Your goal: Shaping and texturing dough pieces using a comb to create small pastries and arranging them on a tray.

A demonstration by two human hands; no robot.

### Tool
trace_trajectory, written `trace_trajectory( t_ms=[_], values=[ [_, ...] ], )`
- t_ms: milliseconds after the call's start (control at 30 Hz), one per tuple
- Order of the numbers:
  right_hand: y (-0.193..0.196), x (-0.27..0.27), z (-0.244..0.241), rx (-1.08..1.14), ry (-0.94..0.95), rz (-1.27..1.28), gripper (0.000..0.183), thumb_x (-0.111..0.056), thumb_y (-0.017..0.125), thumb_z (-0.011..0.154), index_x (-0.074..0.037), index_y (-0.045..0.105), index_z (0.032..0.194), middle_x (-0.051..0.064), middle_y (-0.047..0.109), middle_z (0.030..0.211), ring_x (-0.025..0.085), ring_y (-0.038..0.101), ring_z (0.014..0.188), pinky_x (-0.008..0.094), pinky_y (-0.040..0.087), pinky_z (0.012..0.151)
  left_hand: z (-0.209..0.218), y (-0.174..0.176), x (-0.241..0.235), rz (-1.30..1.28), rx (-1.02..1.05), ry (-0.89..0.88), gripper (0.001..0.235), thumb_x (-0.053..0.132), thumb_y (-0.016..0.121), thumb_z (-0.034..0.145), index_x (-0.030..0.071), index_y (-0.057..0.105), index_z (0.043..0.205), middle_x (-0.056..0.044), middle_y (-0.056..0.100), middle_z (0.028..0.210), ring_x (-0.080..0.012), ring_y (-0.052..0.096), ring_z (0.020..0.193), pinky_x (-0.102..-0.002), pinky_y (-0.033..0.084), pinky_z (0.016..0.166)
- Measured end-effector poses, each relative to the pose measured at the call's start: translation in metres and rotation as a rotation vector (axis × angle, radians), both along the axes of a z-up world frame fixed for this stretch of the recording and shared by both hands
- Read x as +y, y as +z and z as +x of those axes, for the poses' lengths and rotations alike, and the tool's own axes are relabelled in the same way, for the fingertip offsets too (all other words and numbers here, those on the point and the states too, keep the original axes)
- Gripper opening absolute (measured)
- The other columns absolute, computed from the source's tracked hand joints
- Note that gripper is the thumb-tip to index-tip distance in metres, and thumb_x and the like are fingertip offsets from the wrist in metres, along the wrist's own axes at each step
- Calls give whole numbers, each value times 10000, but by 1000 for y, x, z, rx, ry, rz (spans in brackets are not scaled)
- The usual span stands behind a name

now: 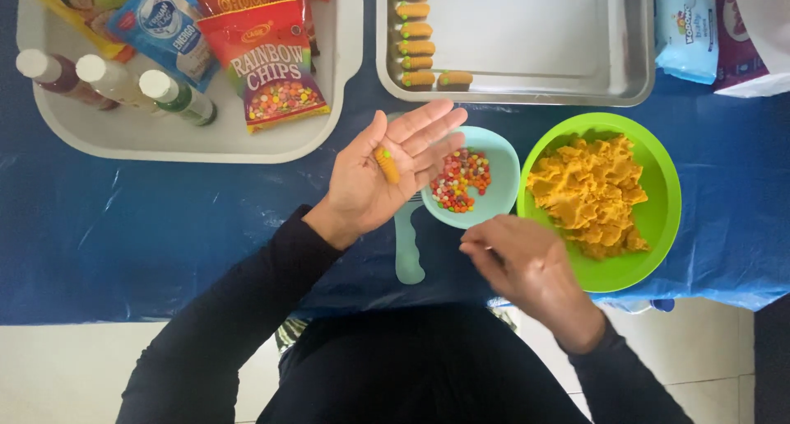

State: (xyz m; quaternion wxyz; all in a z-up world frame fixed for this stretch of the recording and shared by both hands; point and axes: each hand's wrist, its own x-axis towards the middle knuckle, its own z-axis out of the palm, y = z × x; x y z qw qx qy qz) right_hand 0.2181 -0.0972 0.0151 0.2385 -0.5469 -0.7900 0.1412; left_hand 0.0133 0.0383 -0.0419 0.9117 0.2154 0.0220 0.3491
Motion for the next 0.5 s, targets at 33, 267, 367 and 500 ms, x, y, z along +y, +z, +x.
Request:
trace_trajectory(
  t_ms=[33, 267, 367, 500],
  values=[
    [-2, 2, -3, -1, -1, 0, 60, -280, 676, 949, -245, 725, 941, 15, 657, 752, 285, 671, 696, 397, 518, 598, 2, -2, 0, 0, -1, -1, 720, 578, 261, 1091, 126, 340, 1646, -169, 289, 1711, -386, 274, 1589, -459, 250, 1263],
    [-11, 18, 7, 41, -134, 172, 21, -155, 771, 940, -153, 766, 960, 50, 712, 831, 314, 704, 818, 403, 544, 742, 2, 0, -3, -32, -21, 37, 710, 579, 285, 1098, 127, 383, 1637, -154, 367, 1682, -306, 335, 1573, -417, 260, 1275],
    [-1, 27, -12, 94, -191, 238, 41, -175, 789, 952, -166, 786, 992, 33, 711, 835, 290, 698, 818, 377, 542, 764, 4, 5, -5, -76, -23, 62, 713, 565, 305, 1093, 102, 379, 1631, -178, 415, 1645, -304, 409, 1527, -402, 334, 1251],
    [9, 50, -51, 199, -192, 375, 47, -141, 818, 939, -133, 790, 977, 58, 696, 794, 315, 681, 750, 384, 540, 720, 13, -3, -10, -70, -104, 103, 689, 550, 303, 1123, 62, 438, 1591, -196, 511, 1569, -323, 508, 1455, -415, 449, 1209]
  ],
)
